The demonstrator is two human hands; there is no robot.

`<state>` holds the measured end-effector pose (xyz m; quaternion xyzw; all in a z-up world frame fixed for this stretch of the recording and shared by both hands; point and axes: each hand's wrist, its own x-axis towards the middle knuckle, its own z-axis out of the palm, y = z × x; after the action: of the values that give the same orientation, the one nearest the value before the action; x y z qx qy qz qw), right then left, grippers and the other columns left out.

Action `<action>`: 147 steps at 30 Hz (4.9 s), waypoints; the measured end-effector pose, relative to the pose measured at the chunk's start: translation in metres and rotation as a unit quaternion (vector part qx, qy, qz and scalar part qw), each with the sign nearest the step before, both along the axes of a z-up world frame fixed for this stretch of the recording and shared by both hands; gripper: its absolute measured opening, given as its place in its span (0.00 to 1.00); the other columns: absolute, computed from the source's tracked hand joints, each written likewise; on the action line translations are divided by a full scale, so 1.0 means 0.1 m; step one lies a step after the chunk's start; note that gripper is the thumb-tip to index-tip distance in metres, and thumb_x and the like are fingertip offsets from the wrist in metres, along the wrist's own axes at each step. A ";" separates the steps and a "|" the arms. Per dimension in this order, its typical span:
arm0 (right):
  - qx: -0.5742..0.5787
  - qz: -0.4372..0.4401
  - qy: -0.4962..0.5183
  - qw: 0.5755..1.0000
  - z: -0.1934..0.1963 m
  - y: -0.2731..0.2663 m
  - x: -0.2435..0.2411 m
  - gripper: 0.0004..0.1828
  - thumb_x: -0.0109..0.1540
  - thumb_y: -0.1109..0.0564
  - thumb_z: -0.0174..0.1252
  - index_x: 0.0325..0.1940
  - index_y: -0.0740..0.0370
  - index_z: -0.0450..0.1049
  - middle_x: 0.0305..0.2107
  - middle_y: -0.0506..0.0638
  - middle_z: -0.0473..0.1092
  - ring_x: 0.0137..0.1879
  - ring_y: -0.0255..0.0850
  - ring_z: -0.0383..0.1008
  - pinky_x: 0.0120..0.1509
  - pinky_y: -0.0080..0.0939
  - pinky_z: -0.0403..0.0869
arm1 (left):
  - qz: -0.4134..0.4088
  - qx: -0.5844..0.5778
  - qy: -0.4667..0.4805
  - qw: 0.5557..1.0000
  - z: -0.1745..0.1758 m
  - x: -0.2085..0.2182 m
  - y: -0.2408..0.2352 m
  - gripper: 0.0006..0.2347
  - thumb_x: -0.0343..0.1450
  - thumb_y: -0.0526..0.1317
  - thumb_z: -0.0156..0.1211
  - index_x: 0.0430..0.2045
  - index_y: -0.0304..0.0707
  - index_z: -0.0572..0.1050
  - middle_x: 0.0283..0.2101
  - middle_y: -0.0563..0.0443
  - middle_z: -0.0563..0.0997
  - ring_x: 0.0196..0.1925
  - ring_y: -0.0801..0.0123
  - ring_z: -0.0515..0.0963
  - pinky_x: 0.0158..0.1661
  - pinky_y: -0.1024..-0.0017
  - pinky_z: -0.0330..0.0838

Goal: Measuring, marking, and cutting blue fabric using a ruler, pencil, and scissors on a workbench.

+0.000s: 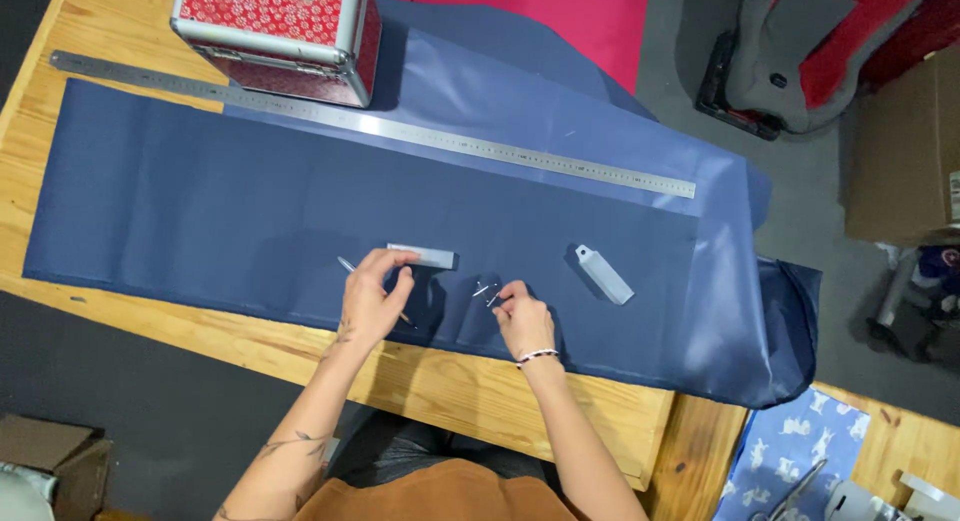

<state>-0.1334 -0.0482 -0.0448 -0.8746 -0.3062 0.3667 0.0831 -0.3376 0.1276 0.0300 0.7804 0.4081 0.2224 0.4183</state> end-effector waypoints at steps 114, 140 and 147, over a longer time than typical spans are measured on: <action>-0.009 0.082 -0.057 0.995 0.02 1.63 1.75 0.06 0.60 0.48 0.65 0.41 0.36 0.83 0.37 0.33 0.80 0.54 0.46 0.79 0.63 0.53 0.77 | -0.169 0.217 0.148 0.950 -0.59 1.70 0.21 0.35 0.58 0.51 0.53 0.63 0.38 0.69 0.58 0.41 0.70 0.67 0.50 0.68 0.70 0.45 0.56; 0.269 0.035 -0.253 0.929 -0.16 0.98 0.97 0.20 0.66 0.58 0.56 0.61 0.42 0.69 0.48 0.43 0.79 0.50 0.52 0.77 0.55 0.56 0.77 | -0.198 0.276 0.209 0.917 -0.64 1.67 0.18 0.42 0.59 0.62 0.55 0.71 0.50 0.59 0.65 0.35 0.63 0.73 0.43 0.58 0.71 0.40 0.47; 0.323 0.151 -0.328 0.875 -0.36 0.86 1.03 0.28 0.66 0.64 0.49 0.71 0.48 0.65 0.52 0.47 0.77 0.62 0.44 0.71 0.66 0.43 0.70 | -0.230 0.282 0.216 0.906 -0.44 1.70 0.25 0.39 0.59 0.59 0.60 0.67 0.45 0.64 0.71 0.34 0.58 0.78 0.45 0.50 0.73 0.36 0.34</action>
<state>-0.0305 0.0382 -0.0808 -0.8122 -0.5457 -0.0525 0.1992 -0.1681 0.1522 -0.0139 0.9670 0.2175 0.0520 0.1222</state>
